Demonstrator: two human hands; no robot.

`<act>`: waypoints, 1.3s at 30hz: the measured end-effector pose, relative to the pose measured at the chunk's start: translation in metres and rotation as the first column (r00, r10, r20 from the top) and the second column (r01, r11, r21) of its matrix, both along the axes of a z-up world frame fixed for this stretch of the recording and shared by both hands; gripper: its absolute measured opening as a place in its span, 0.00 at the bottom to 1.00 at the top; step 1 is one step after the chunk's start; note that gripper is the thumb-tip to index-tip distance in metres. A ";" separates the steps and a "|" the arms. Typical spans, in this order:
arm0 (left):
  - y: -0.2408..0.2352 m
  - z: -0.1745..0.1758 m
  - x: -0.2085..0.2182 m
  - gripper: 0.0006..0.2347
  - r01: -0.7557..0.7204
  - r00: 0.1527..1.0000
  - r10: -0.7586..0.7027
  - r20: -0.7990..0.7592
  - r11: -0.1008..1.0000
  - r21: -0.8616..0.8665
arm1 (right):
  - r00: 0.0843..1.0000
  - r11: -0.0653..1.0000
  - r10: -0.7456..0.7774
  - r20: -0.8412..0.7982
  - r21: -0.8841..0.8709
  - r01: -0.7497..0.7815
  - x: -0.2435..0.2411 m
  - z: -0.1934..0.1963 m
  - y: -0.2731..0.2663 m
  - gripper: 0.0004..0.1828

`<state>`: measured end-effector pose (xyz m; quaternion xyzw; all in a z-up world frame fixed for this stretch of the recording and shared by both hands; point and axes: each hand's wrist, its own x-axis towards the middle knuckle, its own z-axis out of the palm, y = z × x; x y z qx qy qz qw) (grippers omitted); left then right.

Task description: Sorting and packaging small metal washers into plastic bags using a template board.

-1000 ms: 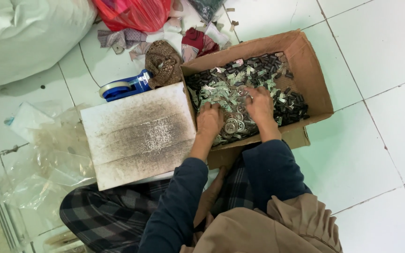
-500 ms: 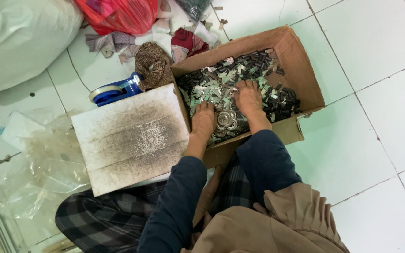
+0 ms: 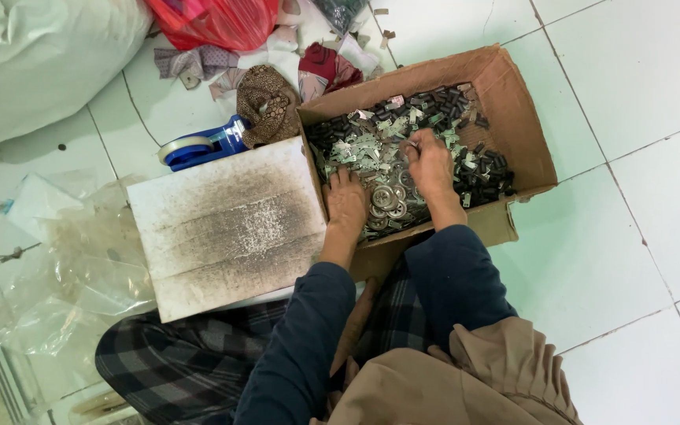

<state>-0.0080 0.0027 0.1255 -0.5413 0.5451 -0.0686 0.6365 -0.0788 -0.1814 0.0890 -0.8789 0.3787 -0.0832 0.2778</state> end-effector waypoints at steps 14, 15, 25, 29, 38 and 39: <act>0.001 -0.089 -0.001 0.21 -0.933 0.317 -0.095 -0.944 0.149 -0.328 | 0.945 0.984 -0.105 0.310 0.169 0.054 -0.011 0.020 0.011 0.08; -0.001 -0.092 0.000 0.20 -0.943 0.282 -0.088 -0.955 0.157 -0.293 | 0.940 0.979 -0.113 0.323 0.200 0.049 -0.011 0.026 0.014 0.07; 0.010 -0.081 0.007 0.10 -0.973 -0.232 -0.245 -0.941 0.053 0.225 | 0.965 0.923 0.262 -0.002 0.294 -0.250 -0.031 0.034 0.021 0.15; 0.005 -0.060 0.006 0.12 -0.980 -0.156 -0.171 -0.973 0.149 0.131 | 0.914 0.913 0.362 -0.185 0.271 -0.306 -0.027 0.048 0.026 0.20; 0.028 -0.012 -0.011 0.06 -0.912 -0.164 0.009 -0.987 0.379 0.155 | 0.841 0.777 0.532 -0.092 0.447 -0.443 -0.052 0.076 0.054 0.13; 0.030 -0.011 -0.011 0.06 -0.900 -0.168 0.034 -0.985 0.402 0.167 | 0.855 0.780 0.515 -0.069 0.453 -0.433 -0.054 0.078 0.056 0.13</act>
